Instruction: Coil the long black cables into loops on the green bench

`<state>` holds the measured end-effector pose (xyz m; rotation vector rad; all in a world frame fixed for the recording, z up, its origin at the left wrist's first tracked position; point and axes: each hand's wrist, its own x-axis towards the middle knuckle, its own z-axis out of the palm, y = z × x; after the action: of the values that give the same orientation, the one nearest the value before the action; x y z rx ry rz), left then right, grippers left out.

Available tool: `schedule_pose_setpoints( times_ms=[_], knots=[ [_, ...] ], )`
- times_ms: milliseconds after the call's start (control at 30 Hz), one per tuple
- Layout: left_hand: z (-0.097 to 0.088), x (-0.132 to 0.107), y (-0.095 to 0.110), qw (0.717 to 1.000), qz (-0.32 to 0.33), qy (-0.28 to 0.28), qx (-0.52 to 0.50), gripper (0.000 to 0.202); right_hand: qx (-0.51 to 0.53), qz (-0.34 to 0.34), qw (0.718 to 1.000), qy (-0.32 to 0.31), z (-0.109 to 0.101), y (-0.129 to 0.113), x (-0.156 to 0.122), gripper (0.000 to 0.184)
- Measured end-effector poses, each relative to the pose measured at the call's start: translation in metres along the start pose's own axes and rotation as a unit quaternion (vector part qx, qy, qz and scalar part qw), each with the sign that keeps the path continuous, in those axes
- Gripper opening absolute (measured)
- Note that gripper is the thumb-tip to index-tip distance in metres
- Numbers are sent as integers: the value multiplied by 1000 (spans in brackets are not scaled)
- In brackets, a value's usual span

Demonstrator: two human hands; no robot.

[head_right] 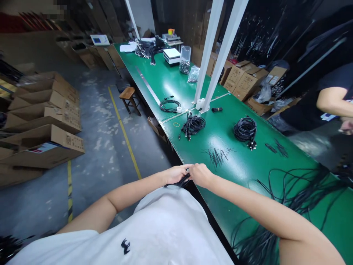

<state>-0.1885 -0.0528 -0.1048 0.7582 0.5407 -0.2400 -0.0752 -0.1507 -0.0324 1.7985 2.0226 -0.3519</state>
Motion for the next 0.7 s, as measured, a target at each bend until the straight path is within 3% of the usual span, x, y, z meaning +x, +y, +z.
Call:
schedule_pose_setpoints(
  times_ms=[67, 133, 200, 300, 333, 367, 400, 433, 467, 500, 567, 600, 633, 667, 700],
  knots=[
    [0, 2, 4, 994, 79, -15, 74, 61, 33, 35, 999, 6, -1, 9, 4, 24],
    [-3, 1, 13, 958, 150, -37, 243, 56, 57, 53, 997, 27, -1, 13, 7, 25],
    [-7, 0, 24, 864, 205, -2, 459, 38, 65, 54, 996, 39, -1, 12, 9, 26],
    [-7, 4, 38, 660, 253, 122, 696, 19, 47, 66, 996, 48, 2, 12, 15, 25],
    [-5, 8, 40, 611, 260, 156, 731, 19, 41, 75, 995, 50, 4, 14, 19, 24],
    [-1, 12, 40, 585, 263, 186, 745, 21, 36, 84, 994, 51, 5, 18, 22, 23],
    [3, 17, 38, 583, 259, 213, 740, 22, 33, 92, 994, 52, 6, 23, 26, 22],
    [7, 21, 35, 606, 247, 237, 718, 23, 33, 101, 993, 50, 7, 29, 30, 22],
    [11, 24, 31, 648, 229, 246, 683, 26, 34, 110, 992, 45, 7, 36, 32, 21],
    [15, 26, 27, 702, 204, 223, 645, 30, 35, 121, 991, 38, 8, 43, 34, 21],
    [20, 23, 22, 795, 148, 71, 584, 36, 31, 141, 989, 24, 9, 55, 34, 23],
    [21, 19, 22, 809, 138, -3, 572, 35, 23, 144, 989, 23, 9, 60, 32, 25],
    [19, 14, 25, 802, 151, -36, 577, 32, 12, 138, 990, 28, 10, 62, 30, 26],
    [17, 10, 30, 779, 186, -17, 599, 31, -4, 120, 992, 39, 12, 61, 26, 26],
    [12, 6, 37, 741, 233, 43, 629, 34, -24, 93, 994, 52, 13, 59, 22, 26]
  ],
)
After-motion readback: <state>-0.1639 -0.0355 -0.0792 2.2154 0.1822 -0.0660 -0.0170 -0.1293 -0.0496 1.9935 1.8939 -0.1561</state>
